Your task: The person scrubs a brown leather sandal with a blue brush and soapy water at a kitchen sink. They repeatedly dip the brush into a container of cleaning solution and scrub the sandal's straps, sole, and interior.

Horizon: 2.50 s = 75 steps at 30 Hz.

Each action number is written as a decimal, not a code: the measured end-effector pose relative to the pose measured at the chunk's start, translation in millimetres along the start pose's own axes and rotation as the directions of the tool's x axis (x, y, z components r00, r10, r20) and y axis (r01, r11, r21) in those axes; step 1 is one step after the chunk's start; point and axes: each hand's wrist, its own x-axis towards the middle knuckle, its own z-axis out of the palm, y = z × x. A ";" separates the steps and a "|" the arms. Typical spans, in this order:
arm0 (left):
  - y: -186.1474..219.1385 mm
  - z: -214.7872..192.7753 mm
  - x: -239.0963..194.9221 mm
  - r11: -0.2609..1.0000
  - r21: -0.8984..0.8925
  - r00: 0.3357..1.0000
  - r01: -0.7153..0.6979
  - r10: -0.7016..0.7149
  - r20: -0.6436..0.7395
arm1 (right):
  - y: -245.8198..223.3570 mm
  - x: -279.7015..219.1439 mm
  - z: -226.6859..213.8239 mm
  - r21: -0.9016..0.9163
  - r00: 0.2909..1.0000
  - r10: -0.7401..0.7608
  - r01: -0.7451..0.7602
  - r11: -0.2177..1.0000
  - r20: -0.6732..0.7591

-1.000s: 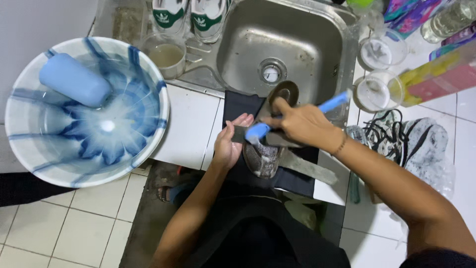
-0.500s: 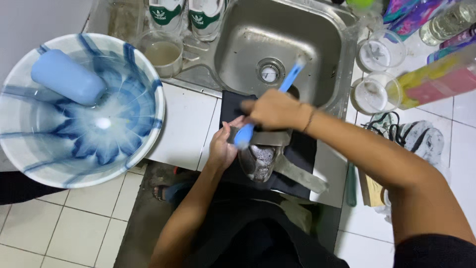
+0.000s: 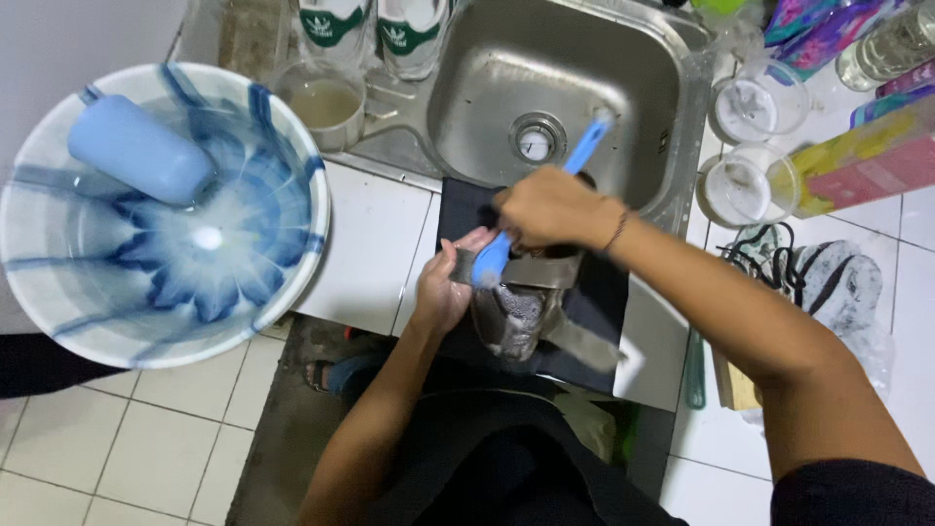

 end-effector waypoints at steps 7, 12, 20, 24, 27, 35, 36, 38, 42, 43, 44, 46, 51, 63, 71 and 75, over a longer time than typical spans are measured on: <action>5.5 0.2 -3.3 0.998 0.055 0.995 0.021 -0.015 -0.100 | -18.2 7.4 -14.4 0.134 0.997 -0.047 0.038 0.990 0.065; 3.6 -15.0 -2.2 0.990 0.031 0.984 0.140 -0.136 -0.118 | -21.9 18.3 -21.0 0.151 0.990 0.010 -0.031 0.988 0.138; 11.9 -2.1 -2.1 0.979 -0.016 0.966 0.204 -0.204 -0.158 | -3.4 26.6 14.3 0.151 0.998 -0.043 0.050 0.987 -0.053; 13.6 -0.7 0.4 0.971 -0.029 0.970 0.236 -0.237 -0.055 | 35.4 37.0 47.4 0.195 0.996 0.082 -0.084 0.977 0.020; 10.2 -8.9 -0.9 0.973 -0.110 0.970 0.203 -0.215 -0.116 | -10.5 28.3 -7.5 0.144 0.999 -0.054 0.052 0.988 0.006; 18.8 1.8 -4.3 0.950 -0.180 0.934 0.255 -0.290 -0.211 | -3.4 39.8 17.0 0.172 0.999 -0.034 0.028 0.985 0.031; 23.3 1.6 -8.7 0.936 -0.172 0.908 0.307 -0.342 -0.240 | -16.6 43.1 28.0 0.237 0.993 -0.109 0.093 0.967 0.055; 30.9 24.0 -7.9 0.935 -0.224 0.904 0.275 -0.331 -0.269 | 3.8 40.7 12.4 0.213 0.996 -0.054 0.039 0.976 0.067; -20.7 -27.3 -6.6 0.165 0.965 0.906 -0.206 0.405 0.124 | 12.9 45.2 30.5 0.156 0.999 -0.025 0.028 0.987 -0.020; -18.9 -25.9 -6.4 0.166 0.964 0.906 -0.206 0.406 0.124 | 3.3 40.0 18.8 0.155 0.999 -0.026 0.029 0.987 -0.020; -17.3 -24.5 -6.2 0.422 0.875 0.939 -0.238 0.330 0.096 | -6.4 34.6 7.2 0.189 0.998 -0.059 0.062 0.980 -0.018; -2.9 -14.0 -5.4 0.647 0.726 0.965 -0.234 0.246 0.092 | -8.5 27.5 -9.0 0.224 0.996 -0.091 0.093 0.970 -0.021; 18.5 9.9 -2.3 0.998 -0.012 0.995 0.061 -0.060 0.085 | -19.7 29.1 3.6 0.115 0.968 -0.193 0.212 0.970 -0.158; 26.9 21.6 -74.6 0.327 0.914 0.923 -0.240 0.369 0.110 | 12.3 8.5 -21.8 0.247 0.999 0.022 -0.014 0.969 -0.029; 11.6 8.6 -68.3 0.199 0.950 0.856 -0.239 0.505 0.110 | 5.9 28.3 8.4 0.245 0.995 -0.102 0.102 0.964 -0.013; -4.2 2.5 -67.3 0.150 0.952 0.792 -0.266 0.597 0.128 | -31.3 18.0 -16.2 0.302 0.970 -0.227 0.244 0.922 -0.092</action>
